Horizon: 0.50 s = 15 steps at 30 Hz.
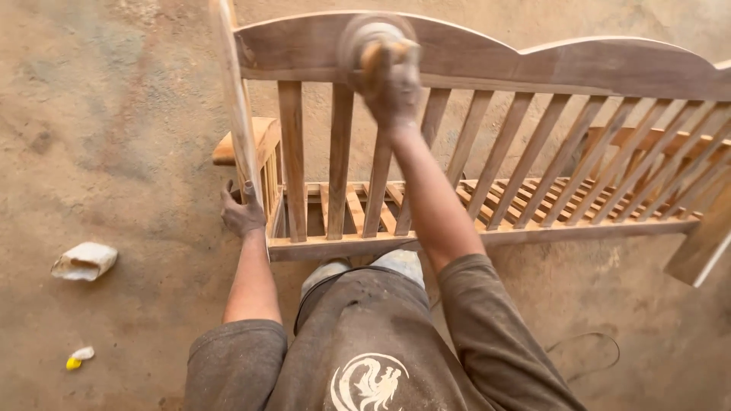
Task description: The person uses a handheld orbital sander to sand the curved top rail and slats of a wooden bench, steadying the bench with the other hand and repositioning it to reach different sections. At the end the person sets the sander down on the bench and steps back.
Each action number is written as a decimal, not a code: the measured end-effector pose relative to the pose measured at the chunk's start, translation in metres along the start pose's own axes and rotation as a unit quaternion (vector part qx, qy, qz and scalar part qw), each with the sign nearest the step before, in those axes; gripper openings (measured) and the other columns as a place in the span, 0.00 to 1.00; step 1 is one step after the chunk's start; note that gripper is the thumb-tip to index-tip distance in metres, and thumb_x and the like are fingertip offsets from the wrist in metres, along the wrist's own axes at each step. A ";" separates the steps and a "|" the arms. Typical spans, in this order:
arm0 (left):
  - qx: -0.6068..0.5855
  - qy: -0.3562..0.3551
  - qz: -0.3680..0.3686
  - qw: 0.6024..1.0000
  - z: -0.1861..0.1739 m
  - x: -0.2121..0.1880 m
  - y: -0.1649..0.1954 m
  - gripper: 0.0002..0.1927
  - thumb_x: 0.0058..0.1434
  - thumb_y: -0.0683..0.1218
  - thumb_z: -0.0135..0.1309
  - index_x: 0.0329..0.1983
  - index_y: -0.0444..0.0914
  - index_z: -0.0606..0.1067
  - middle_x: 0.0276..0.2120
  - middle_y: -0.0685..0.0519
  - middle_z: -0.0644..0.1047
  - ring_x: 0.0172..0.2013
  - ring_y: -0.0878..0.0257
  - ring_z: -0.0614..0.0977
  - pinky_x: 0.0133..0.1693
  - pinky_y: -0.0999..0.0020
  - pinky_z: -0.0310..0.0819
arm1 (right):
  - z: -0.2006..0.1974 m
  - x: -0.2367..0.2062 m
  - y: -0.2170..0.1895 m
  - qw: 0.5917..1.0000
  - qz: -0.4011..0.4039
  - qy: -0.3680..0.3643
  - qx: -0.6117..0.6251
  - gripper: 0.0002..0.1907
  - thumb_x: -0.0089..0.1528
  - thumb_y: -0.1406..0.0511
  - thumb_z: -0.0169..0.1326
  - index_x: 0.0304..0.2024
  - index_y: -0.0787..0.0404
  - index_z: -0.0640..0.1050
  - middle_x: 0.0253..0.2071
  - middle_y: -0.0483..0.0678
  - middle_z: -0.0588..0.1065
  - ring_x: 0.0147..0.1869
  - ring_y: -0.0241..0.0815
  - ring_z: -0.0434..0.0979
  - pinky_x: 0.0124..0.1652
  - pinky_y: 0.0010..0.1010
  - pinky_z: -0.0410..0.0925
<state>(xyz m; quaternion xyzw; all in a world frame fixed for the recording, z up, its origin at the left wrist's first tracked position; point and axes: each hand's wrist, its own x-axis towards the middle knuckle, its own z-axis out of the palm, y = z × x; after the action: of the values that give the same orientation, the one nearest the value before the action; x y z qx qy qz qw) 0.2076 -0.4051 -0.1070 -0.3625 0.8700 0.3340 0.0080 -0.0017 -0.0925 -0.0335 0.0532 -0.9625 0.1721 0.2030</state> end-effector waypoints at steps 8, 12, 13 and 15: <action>0.046 0.028 0.022 0.998 0.015 0.000 -0.018 0.54 0.59 0.85 0.33 0.65 0.39 0.73 0.49 0.38 0.80 0.47 0.38 0.82 0.44 0.45 0.77 | -0.091 -0.021 0.140 0.968 0.244 0.001 -0.054 0.42 0.60 0.57 0.70 0.66 0.56 0.58 0.58 0.61 0.64 0.58 0.58 0.73 0.56 0.47 0.72; 0.048 0.025 0.026 0.998 0.016 -0.003 -0.022 0.51 0.61 0.83 0.36 0.63 0.38 0.73 0.52 0.39 0.80 0.47 0.38 0.82 0.46 0.45 0.77 | -0.106 -0.020 0.147 0.940 0.332 0.018 -0.070 0.41 0.59 0.57 0.72 0.64 0.52 0.60 0.57 0.58 0.66 0.60 0.57 0.73 0.58 0.48 0.71; 0.043 0.034 0.037 0.998 0.018 -0.001 -0.021 0.50 0.63 0.82 0.37 0.63 0.37 0.73 0.53 0.39 0.80 0.47 0.38 0.82 0.46 0.45 0.77 | -0.103 -0.014 0.145 0.946 0.307 0.045 -0.090 0.41 0.59 0.57 0.73 0.63 0.52 0.61 0.56 0.58 0.67 0.60 0.58 0.72 0.58 0.50 0.70; 0.042 0.033 0.032 0.998 0.017 -0.002 -0.021 0.49 0.63 0.82 0.37 0.62 0.38 0.74 0.51 0.39 0.80 0.47 0.39 0.82 0.46 0.45 0.77 | -0.089 -0.005 0.126 0.965 0.253 0.047 -0.049 0.42 0.59 0.59 0.73 0.64 0.54 0.59 0.57 0.61 0.64 0.59 0.58 0.72 0.58 0.50 0.71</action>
<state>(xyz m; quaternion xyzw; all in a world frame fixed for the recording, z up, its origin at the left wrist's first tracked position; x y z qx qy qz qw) 0.2183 -0.4046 -0.1321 -0.3445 0.8942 0.2853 -0.0167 0.0141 0.0572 0.0019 -0.2099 -0.9412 0.1726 0.2007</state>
